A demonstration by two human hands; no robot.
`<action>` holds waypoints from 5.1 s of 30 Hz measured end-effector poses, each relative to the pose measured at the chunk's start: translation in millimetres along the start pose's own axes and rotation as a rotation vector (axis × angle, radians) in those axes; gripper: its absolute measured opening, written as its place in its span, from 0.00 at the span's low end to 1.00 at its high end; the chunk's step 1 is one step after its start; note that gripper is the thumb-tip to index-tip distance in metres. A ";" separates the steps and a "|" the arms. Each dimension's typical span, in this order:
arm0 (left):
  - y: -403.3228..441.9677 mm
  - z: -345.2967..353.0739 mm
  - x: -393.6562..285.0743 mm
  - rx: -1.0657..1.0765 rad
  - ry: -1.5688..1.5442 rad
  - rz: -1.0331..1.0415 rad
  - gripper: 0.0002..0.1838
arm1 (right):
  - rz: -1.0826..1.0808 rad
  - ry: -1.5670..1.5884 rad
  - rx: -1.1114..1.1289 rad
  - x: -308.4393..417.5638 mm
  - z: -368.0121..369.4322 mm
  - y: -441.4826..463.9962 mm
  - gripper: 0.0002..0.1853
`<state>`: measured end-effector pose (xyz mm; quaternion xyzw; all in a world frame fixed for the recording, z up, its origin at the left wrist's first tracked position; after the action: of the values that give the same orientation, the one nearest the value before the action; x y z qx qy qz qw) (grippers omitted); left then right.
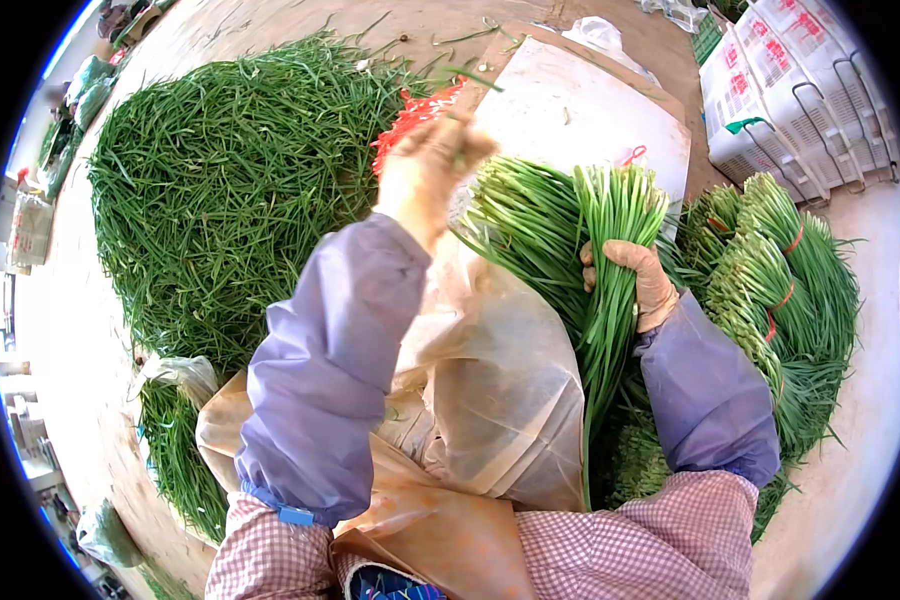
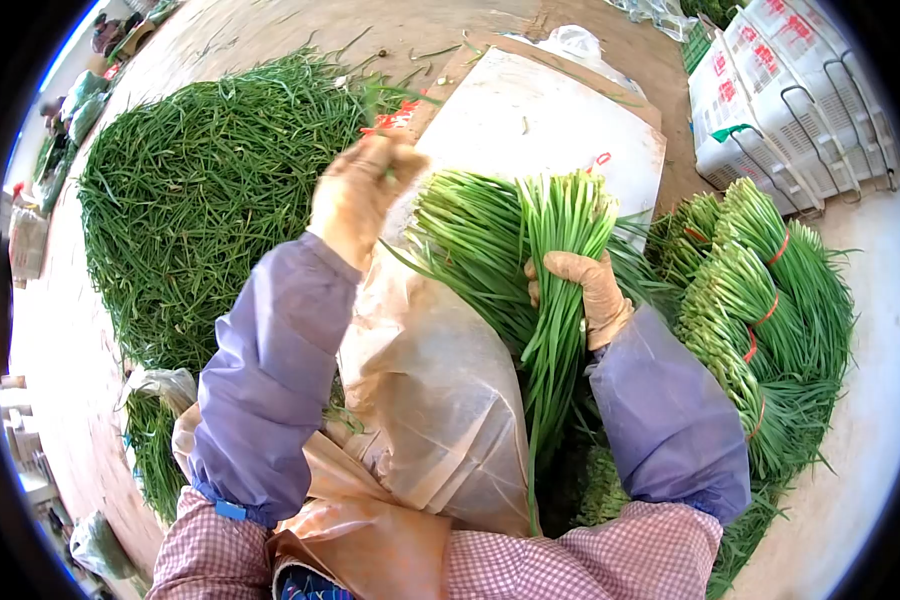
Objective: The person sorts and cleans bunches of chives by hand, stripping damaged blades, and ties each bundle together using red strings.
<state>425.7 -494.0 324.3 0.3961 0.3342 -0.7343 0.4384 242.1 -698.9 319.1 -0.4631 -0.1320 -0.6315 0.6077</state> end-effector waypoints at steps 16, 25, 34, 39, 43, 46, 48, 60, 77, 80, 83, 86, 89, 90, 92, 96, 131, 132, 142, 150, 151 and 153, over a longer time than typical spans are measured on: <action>-89.7 5.7 -2.4 0.082 1.503 0.516 0.17 | 0.167 0.068 0.106 2.5 -19.9 6.9 0.19; -73.2 -3.3 41.5 0.077 1.233 0.354 0.12 | 0.165 0.075 0.154 2.6 -18.9 6.8 0.20; -65.2 -95.0 5.1 -0.375 0.573 0.002 0.08 | 0.174 0.086 0.161 4.1 -15.3 5.7 0.20; -80.9 -80.0 -17.7 -0.327 0.949 0.380 0.14 | 0.166 0.085 0.168 3.6 -14.4 6.3 0.19; -99.1 -42.2 -18.2 0.155 1.256 0.152 0.15 | 0.166 0.080 0.154 2.3 -18.1 6.9 0.19; -98.6 -30.2 6.8 0.213 1.045 0.021 0.14 | 0.161 0.068 0.155 1.9 -16.3 6.2 0.20; -92.1 -29.2 27.2 0.207 0.878 -0.084 0.13 | 0.157 0.070 0.168 1.6 -15.1 6.1 0.20; -108.5 -53.9 18.3 0.556 0.871 -0.358 0.11 | 0.186 -0.059 0.077 16.2 0.4 1.7 0.20; -113.3 -53.0 30.5 0.228 1.251 0.071 0.18 | -0.839 -2.071 -0.170 -43.1 65.0 14.3 0.63; -113.3 -60.8 44.1 0.377 1.130 -0.012 0.17 | -0.818 -2.037 -0.184 -39.2 61.8 24.0 0.64; -121.5 -63.4 37.4 0.387 1.118 -0.002 0.15 | -0.736 -1.991 -0.150 -32.0 65.1 16.6 0.66; -124.5 -66.0 35.5 0.335 1.229 -0.104 0.12 | -0.695 -2.073 -0.152 -42.0 71.9 -3.0 0.68; -126.1 -70.2 27.0 0.312 1.277 0.191 0.15 | -0.723 -2.002 -0.147 -45.6 62.3 8.1 0.68; -126.0 -68.4 20.6 0.227 1.170 0.070 0.17 | -0.743 -1.960 -0.134 -43.7 60.5 11.6 0.68; -118.0 -60.1 4.8 0.062 0.945 -0.153 0.22 | -0.756 -1.927 -0.137 -40.0 63.1 11.7 0.68; -73.6 -56.0 -4.7 0.055 0.878 0.302 0.28 | -0.780 -1.984 -0.185 -35.2 71.8 11.7 0.67; -75.9 -29.7 37.6 0.078 1.430 0.405 0.12 | -0.836 -1.886 -0.159 -31.0 65.7 37.6 0.62; -71.5 -27.1 38.5 0.113 1.510 0.372 0.11 | -0.832 -1.880 -0.174 -30.7 65.8 37.8 0.62; -77.0 -23.3 45.0 0.590 1.422 0.236 0.06 | -0.797 -2.055 -0.209 -45.0 67.4 35.8 0.60; -82.2 -28.4 26.7 0.594 1.366 0.094 0.10 | -0.639 -2.037 -0.078 -17.8 89.8 12.1 0.53; -82.6 -29.9 29.8 0.573 1.361 0.102 0.10 | -0.701 -1.944 -0.054 -9.1 84.4 10.9 0.49; -82.8 -32.3 35.8 0.531 1.348 0.115 0.10 | -0.924 -1.702 -0.089 9.4 79.7 12.8 0.41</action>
<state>349.0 -448.0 289.9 0.8724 0.3209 -0.3630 0.0642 288.9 -649.7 363.8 -0.6903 -0.6727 -0.2660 -0.0173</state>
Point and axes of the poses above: each hand's wrist, its own y-axis towards the middle knuckle, its own z-axis out of the palm, x = y × z, the point moved 1 cm from there along y, towards the middle knuckle, and after that the axes turned 10 degrees about y, right-handed, at the moved point
